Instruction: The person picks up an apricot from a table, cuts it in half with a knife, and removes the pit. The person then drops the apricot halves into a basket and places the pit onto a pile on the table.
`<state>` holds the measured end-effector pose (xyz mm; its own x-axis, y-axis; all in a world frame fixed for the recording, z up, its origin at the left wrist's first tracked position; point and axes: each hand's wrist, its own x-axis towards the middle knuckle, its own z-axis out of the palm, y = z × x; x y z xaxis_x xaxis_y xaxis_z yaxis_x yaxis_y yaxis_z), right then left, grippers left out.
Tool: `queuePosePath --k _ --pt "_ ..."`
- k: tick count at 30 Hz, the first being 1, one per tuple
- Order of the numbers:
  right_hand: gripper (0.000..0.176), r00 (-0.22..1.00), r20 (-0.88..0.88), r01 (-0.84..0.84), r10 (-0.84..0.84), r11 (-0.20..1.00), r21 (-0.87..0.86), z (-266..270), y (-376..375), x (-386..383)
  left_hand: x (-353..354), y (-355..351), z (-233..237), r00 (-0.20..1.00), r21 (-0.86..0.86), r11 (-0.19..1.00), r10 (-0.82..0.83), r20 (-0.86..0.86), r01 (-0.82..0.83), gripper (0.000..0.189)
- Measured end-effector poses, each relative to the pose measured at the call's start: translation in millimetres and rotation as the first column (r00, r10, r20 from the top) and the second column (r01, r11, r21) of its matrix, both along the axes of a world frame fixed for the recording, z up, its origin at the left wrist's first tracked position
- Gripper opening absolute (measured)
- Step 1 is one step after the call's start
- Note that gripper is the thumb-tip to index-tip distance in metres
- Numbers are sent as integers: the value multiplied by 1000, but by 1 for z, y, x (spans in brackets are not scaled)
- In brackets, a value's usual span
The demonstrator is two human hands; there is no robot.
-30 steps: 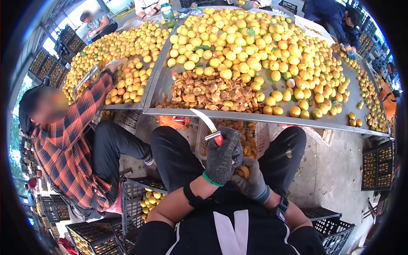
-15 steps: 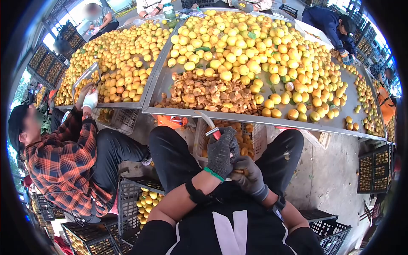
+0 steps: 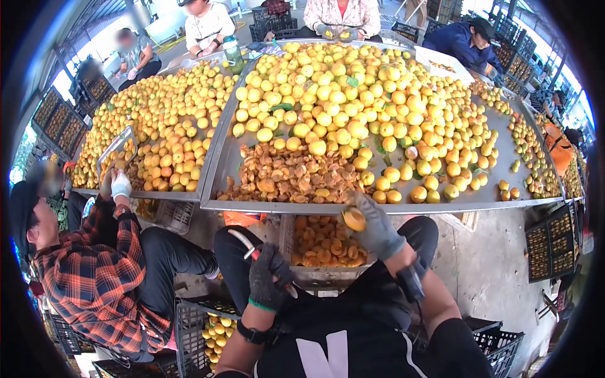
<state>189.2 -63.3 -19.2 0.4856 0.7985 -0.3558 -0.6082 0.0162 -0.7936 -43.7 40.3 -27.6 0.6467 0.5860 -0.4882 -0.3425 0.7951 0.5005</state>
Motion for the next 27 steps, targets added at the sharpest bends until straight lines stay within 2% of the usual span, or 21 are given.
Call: queuePosePath --k 1,2,3,5,6,8,9,11,12,13,14,15,17,18,19,20,22,23,25,26,27 --pt "54 996 82 47 -44 998 -32 5 10 5 -4 2 -5 998 -27 999 23 52 -22 19" --pt "57 963 231 145 -142 989 3 -23 24 17 -6 4 -9 993 -55 998 45 105 -39 20" --pt "57 960 236 156 -153 988 6 -20 29 16 -7 5 -8 993 -54 998 34 110 -28 20" --pt "48 986 0 165 -167 974 158 -17 35 9 -7 8 -3 993 -74 994 84 88 -78 19" --pt "43 962 238 77 -130 973 219 -27 33 5 -8 10 -8 992 -68 995 73 99 -67 20" --pt "38 983 -39 -175 181 977 122 -34 14 1 -9 13 -20 994 -67 997 48 97 -42 20" --pt "38 985 -38 -160 166 980 120 -44 7 -6 -8 15 -25 995 -64 998 35 91 -29 20" --pt "22 969 -225 -94 103 994 50 -68 -5 -20 -4 16 -29 999 -79 997 0 35 3 21" --pt "22 970 -225 -79 88 996 46 -75 -12 -23 -1 15 -31 999 -110 994 -3 32 6 21" --pt "25 997 12 -82 82 996 -23 -81 -18 -23 2 15 -33 1000 -139 990 -6 29 10 22" --pt "29 964 248 -70 91 993 -95 -88 -24 -22 5 15 -35 999 -141 990 -19 32 24 22" --pt "29 965 249 -57 80 994 -98 -104 -33 -18 8 15 -35 999 -153 987 -36 15 38 22" --pt "32 788 589 -209 179 978 -17 -136 -49 -5 12 15 -35 998 -168 984 -65 0 64 22" --pt "32 789 590 -198 172 980 -21 -106 -50 0 13 14 -36 996 -143 987 -78 -43 71 21" --pt "34 857 436 -251 275 961 -112 -48 -47 9 15 14 -38 993 -115 991 -85 -86 74 20" --pt "36 897 258 -318 359 929 -188 -13 -41 22 16 14 -40 992 -116 990 -89 -87 78 20" --pt "35 919 248 -274 306 949 -155 -9 -26 57 17 15 -44 938 12 971 -228 -261 240 17" --pt "35 939 237 -227 250 966 -121 -11 -18 75 16 15 -45 938 17 971 -226 -263 239 17" --pt "34 884 428 -158 188 982 -104 -19 -2 114 12 12 -42 732 233 791 -352 -583 566 16" --pt "35 854 492 -128 169 985 -116 -28 7 134 13 12 -35 734 240 791 -345 -585 563 16" --pt "35 820 552 -98 151 987 -125 -39 15 153 15 12 -25 581 163 675 -457 -673 720 19"
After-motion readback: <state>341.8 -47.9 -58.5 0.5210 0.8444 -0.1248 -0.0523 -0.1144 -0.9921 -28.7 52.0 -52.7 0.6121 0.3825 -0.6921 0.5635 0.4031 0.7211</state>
